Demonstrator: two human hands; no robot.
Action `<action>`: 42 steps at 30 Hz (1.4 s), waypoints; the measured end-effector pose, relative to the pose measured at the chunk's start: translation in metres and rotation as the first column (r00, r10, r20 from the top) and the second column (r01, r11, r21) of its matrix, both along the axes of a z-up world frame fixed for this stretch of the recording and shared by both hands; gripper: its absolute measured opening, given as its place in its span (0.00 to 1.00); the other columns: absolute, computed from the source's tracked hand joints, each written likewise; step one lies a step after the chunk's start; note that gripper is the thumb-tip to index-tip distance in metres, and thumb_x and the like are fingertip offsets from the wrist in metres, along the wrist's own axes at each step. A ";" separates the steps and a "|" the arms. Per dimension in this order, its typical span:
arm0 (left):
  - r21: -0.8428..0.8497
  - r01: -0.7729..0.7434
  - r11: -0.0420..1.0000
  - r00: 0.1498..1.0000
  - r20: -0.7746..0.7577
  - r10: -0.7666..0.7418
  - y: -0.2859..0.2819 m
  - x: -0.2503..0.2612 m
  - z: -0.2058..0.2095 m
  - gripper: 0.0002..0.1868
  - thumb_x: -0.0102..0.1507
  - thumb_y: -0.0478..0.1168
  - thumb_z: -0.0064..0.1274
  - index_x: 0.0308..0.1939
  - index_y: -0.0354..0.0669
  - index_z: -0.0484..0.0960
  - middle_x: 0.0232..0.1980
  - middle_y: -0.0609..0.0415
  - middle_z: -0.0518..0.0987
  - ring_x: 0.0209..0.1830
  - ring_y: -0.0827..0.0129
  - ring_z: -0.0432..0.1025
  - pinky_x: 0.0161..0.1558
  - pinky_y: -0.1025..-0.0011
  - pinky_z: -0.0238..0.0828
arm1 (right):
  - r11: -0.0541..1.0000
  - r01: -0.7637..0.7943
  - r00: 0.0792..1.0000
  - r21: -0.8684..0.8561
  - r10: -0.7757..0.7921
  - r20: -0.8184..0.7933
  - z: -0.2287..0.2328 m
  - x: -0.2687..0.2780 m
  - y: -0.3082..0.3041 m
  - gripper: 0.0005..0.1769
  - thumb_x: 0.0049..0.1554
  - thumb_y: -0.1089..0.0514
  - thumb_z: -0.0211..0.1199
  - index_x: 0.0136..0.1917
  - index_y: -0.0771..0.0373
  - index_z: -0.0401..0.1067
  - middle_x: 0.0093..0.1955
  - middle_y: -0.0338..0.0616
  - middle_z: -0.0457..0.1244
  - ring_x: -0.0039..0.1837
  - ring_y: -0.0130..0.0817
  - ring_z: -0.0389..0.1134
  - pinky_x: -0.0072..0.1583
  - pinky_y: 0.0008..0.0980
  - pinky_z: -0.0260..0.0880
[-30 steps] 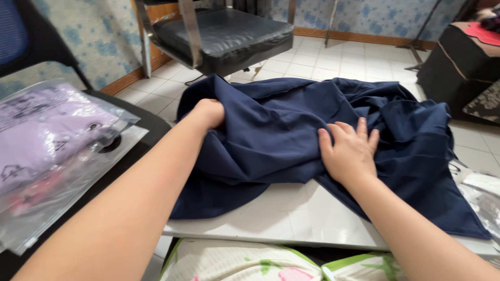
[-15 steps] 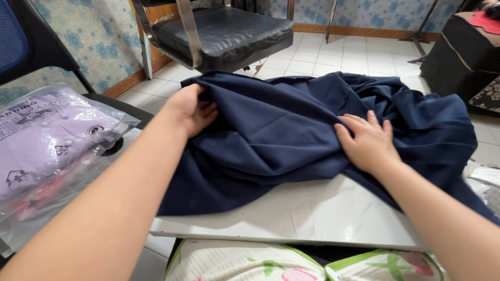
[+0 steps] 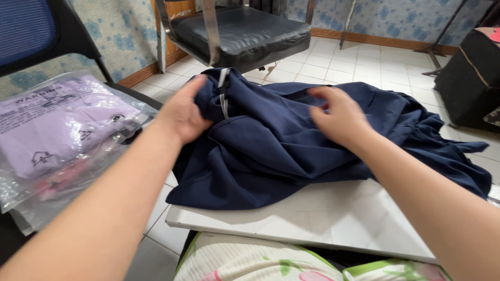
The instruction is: The person unboxes a navy blue garment by removing it from a plastic shipping bag, spreads it out on a table, and handles the fabric to identify its parts.
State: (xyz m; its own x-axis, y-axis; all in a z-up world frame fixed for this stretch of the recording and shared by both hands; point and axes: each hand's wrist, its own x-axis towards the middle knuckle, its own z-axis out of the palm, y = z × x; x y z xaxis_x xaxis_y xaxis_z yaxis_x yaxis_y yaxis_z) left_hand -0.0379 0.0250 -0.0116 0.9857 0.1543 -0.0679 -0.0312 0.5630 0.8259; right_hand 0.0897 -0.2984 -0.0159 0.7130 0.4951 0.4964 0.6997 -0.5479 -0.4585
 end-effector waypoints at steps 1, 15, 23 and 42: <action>0.006 -0.033 0.999 0.999 -0.016 0.033 -0.008 -0.003 0.003 0.13 0.70 0.43 0.47 0.55 0.45 0.77 0.51 0.52 0.83 0.49 0.61 0.79 0.55 0.56 0.76 | 0.994 -0.098 0.995 0.050 0.100 -0.024 0.004 -0.006 0.018 0.27 0.55 0.54 0.63 0.67 0.62 0.70 0.64 0.50 0.67 0.50 0.37 0.72 0.54 0.34 0.72; 0.264 -0.052 0.963 0.999 -0.003 0.054 0.057 -0.037 0.027 0.12 0.65 0.40 0.55 0.50 0.38 0.80 0.44 0.53 0.84 0.43 0.68 0.79 0.51 0.62 0.77 | 0.906 -0.200 0.836 -0.374 -0.041 -0.547 -0.012 0.004 0.064 0.27 0.56 0.46 0.64 0.68 0.51 0.75 0.44 0.45 0.70 0.39 0.32 0.70 0.44 0.31 0.71; -0.383 -0.072 0.921 0.985 0.117 0.125 0.002 0.006 -0.030 0.20 0.61 0.47 0.61 0.50 0.38 0.79 0.50 0.46 0.85 0.53 0.52 0.79 0.66 0.49 0.71 | 0.997 -0.033 0.869 -0.075 -0.009 -0.494 -0.002 0.003 0.081 0.19 0.60 0.49 0.60 0.57 0.62 0.79 0.39 0.40 0.69 0.38 0.27 0.67 0.42 0.30 0.67; -0.248 -0.062 0.967 0.967 0.223 0.120 -0.084 -0.018 -0.072 0.14 0.66 0.35 0.54 0.54 0.32 0.80 0.51 0.49 0.83 0.52 0.63 0.77 0.58 0.66 0.72 | 0.990 0.101 0.909 0.098 -0.052 -0.414 -0.031 -0.092 0.101 0.26 0.53 0.39 0.69 0.49 0.65 0.78 0.40 0.44 0.72 0.42 0.31 0.73 0.47 0.30 0.70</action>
